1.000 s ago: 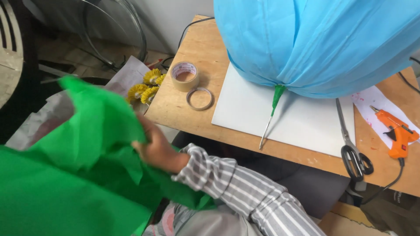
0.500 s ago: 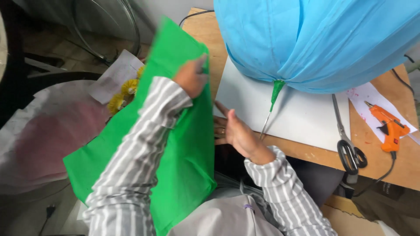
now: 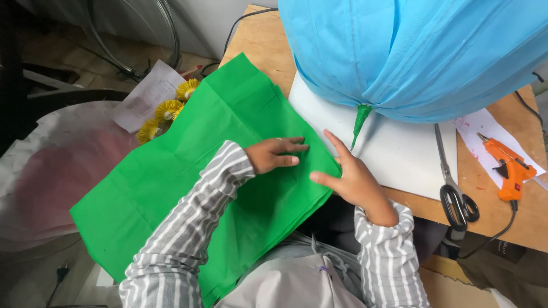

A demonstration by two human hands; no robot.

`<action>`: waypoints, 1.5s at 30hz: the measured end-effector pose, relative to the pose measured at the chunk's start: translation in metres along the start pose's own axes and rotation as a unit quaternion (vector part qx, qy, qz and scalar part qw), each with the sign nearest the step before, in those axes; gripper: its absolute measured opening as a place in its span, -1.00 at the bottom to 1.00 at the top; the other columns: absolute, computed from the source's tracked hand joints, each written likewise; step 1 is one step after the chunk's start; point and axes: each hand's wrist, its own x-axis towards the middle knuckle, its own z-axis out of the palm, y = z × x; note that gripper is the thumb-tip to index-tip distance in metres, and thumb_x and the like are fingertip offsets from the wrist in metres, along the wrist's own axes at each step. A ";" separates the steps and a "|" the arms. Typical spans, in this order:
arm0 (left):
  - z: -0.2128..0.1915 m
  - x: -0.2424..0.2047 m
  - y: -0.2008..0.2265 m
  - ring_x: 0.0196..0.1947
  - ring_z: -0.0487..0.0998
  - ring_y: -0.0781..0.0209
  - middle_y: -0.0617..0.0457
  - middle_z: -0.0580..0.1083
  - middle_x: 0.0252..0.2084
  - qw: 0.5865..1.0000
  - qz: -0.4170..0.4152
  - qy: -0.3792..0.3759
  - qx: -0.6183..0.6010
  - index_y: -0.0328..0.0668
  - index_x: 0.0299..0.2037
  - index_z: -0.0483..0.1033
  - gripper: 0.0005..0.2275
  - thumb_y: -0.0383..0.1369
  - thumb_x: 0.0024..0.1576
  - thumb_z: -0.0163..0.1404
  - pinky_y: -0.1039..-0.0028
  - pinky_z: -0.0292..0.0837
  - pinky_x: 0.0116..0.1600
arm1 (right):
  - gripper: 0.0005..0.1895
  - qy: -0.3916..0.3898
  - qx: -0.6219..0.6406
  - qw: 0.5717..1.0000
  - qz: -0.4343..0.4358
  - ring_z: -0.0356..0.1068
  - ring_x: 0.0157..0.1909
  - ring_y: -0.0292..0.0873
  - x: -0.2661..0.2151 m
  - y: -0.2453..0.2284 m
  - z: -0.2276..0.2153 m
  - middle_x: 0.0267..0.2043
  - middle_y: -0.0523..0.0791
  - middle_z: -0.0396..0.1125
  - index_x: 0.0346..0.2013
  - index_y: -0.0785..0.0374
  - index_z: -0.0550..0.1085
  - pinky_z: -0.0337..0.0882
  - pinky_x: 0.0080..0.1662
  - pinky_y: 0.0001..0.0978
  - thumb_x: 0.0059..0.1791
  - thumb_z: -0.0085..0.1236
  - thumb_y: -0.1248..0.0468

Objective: Wrapping the wire stem of a large decorative fabric flower with green fabric strips and securing it with hot glue

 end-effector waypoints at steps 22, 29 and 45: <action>-0.210 -0.084 -0.098 -0.19 0.54 0.35 0.09 0.57 -0.20 0.888 -0.024 0.456 0.054 -0.10 0.06 0.59 -0.80 -0.38 0.26 0.24 0.53 0.48 0.01 | -0.56 0.204 -0.172 0.964 0.002 0.53 -0.52 -0.10 -0.043 0.050 -0.001 -0.25 -0.04 0.48 -0.24 0.15 0.48 0.54 -0.42 -0.31 -0.25 0.57 0.15; -0.222 -0.107 -0.030 -0.32 0.36 0.53 0.25 0.44 -0.31 0.883 0.046 0.458 0.093 -0.06 -0.25 0.46 -0.77 -0.30 0.29 0.31 0.66 0.24 -0.26 | -0.53 0.230 -0.205 0.951 -0.019 0.45 -0.48 -0.20 -0.047 0.048 0.007 -0.35 -0.06 0.45 -0.20 0.15 0.44 0.41 -0.25 -0.27 -0.21 0.54 0.09; -0.219 -0.091 -0.014 -0.22 0.31 0.46 0.24 0.36 -0.25 0.889 0.106 0.430 0.113 -0.12 -0.15 0.44 -0.82 -0.32 0.36 0.21 0.61 0.23 -0.11 | -0.63 0.254 -0.274 0.926 -0.042 0.36 -0.31 -0.17 -0.044 0.058 0.006 -0.43 -0.15 0.34 -0.36 0.16 0.51 0.36 -0.23 -0.23 -0.19 0.52 0.06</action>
